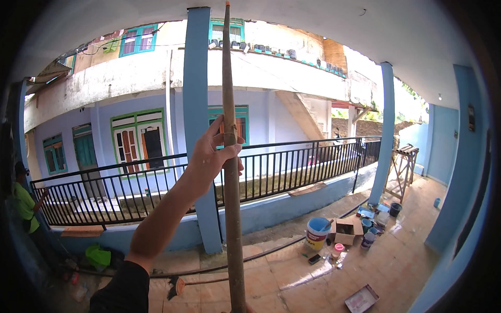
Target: The person mixes white paint in a tray while sitting on the floor, then stands and uses a long-handled roller to apply paint to the ceiling of a covered outdoor corridor. The person repeatedly dips the roller and paints sections of the ceiling.
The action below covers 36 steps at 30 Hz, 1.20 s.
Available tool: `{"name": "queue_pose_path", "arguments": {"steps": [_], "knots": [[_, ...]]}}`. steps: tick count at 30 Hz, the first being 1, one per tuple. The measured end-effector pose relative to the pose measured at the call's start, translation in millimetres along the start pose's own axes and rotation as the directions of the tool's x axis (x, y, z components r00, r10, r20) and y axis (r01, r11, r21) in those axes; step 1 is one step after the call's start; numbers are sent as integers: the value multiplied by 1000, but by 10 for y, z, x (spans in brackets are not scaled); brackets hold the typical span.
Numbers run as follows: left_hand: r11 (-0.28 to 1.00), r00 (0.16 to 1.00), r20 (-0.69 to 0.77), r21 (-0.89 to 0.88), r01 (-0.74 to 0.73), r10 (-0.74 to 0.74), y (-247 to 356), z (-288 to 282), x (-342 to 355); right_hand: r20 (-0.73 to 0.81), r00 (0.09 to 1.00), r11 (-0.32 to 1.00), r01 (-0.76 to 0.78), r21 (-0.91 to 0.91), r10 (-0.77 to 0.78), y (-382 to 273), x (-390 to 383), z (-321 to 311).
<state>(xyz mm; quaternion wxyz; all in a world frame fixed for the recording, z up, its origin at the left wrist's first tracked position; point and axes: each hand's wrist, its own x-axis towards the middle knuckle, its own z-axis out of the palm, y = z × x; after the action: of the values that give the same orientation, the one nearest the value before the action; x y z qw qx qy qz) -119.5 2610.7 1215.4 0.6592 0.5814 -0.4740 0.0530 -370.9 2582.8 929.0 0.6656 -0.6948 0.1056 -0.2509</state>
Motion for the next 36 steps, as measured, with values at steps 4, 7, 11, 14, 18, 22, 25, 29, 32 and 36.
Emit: {"name": "queue_pose_path", "arguments": {"steps": [4,7,11,14,18,22,25,29,32,36], "knots": [[999,998,-55,27,45,-43,-209,-360,485,5,993,993,121,2,-121,107,571,365],[997,997,-60,55,50,-47,-437,-692,866,8,979,979,202,25,-202,126,1090,691],[995,996,-64,71,68,-64,-719,-1045,1323,13,971,951,232,206,-240,73,1716,1046],[997,996,-42,29,76,-75,-874,-1144,1432,-15,965,941,258,218,-261,107,1938,1152],[999,999,2,13,51,-51,-904,-1086,1177,-32,973,965,230,128,-227,353,1829,1081],[999,998,56,-3,43,-42,-724,-890,724,-60,970,972,233,-35,-235,596,1350,870],[999,997,61,28,43,-44,-572,-718,335,-40,995,995,97,2,-97,622,877,704],[998,998,69,63,6,-11,-411,-481,-173,16,1000,999,-26,47,26,615,325,524],[999,994,110,53,12,-18,-304,-336,-516,43,997,997,-71,-6,71,723,-10,413],[998,986,154,4,64,-64,-158,-249,-802,56,979,962,-204,180,197,931,-379,401]]}}
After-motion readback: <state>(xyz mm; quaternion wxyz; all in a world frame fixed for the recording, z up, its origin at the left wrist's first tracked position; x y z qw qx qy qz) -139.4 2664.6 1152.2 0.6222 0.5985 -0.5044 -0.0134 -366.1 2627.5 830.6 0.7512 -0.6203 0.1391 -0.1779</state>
